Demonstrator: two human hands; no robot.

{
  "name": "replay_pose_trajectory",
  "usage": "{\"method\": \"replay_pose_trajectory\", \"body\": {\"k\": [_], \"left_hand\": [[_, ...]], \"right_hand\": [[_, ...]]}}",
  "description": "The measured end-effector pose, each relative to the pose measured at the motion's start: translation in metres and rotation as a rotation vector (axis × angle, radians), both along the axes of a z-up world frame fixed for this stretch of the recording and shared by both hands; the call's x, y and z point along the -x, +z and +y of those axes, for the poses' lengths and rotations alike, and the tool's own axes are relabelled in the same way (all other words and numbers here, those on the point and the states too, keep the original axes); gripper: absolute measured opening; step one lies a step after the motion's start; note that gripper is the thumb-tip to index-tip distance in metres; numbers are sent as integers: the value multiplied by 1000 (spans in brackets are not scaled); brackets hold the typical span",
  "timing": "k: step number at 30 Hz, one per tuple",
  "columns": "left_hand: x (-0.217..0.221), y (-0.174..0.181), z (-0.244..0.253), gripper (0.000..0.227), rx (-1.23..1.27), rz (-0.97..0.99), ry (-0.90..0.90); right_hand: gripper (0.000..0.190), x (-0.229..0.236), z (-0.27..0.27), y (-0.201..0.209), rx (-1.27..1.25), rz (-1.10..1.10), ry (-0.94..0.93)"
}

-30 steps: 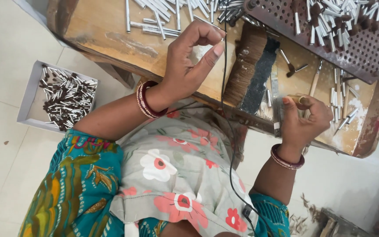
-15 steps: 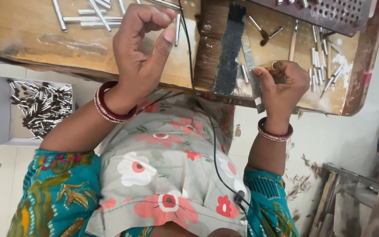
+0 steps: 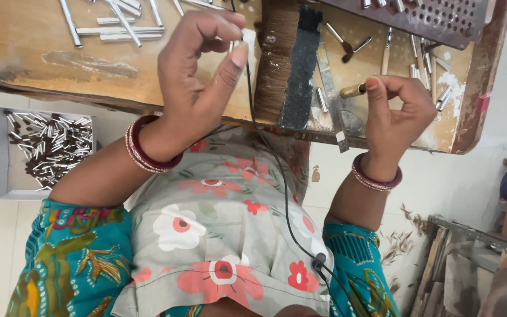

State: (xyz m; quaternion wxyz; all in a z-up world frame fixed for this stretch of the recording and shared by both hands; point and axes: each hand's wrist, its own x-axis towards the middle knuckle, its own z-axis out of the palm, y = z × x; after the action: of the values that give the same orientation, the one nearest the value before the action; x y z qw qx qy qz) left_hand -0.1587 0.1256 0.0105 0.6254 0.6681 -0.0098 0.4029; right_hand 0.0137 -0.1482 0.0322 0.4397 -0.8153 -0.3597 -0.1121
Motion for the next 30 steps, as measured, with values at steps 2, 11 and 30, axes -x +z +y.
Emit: {"method": "replay_pose_trajectory", "body": {"k": [2,11,30], "left_hand": [[-3,18,-9,14,-45,6,15],[-17,33,-66,25,-145,35,-168],[-11,16,-86,21,-183,29,-148]], "right_hand": [[25,5,5,-12,-122,14,-36],[20,65,41,-30,-916,316,227],[44,83,47,-26,-496,31,170]]}}
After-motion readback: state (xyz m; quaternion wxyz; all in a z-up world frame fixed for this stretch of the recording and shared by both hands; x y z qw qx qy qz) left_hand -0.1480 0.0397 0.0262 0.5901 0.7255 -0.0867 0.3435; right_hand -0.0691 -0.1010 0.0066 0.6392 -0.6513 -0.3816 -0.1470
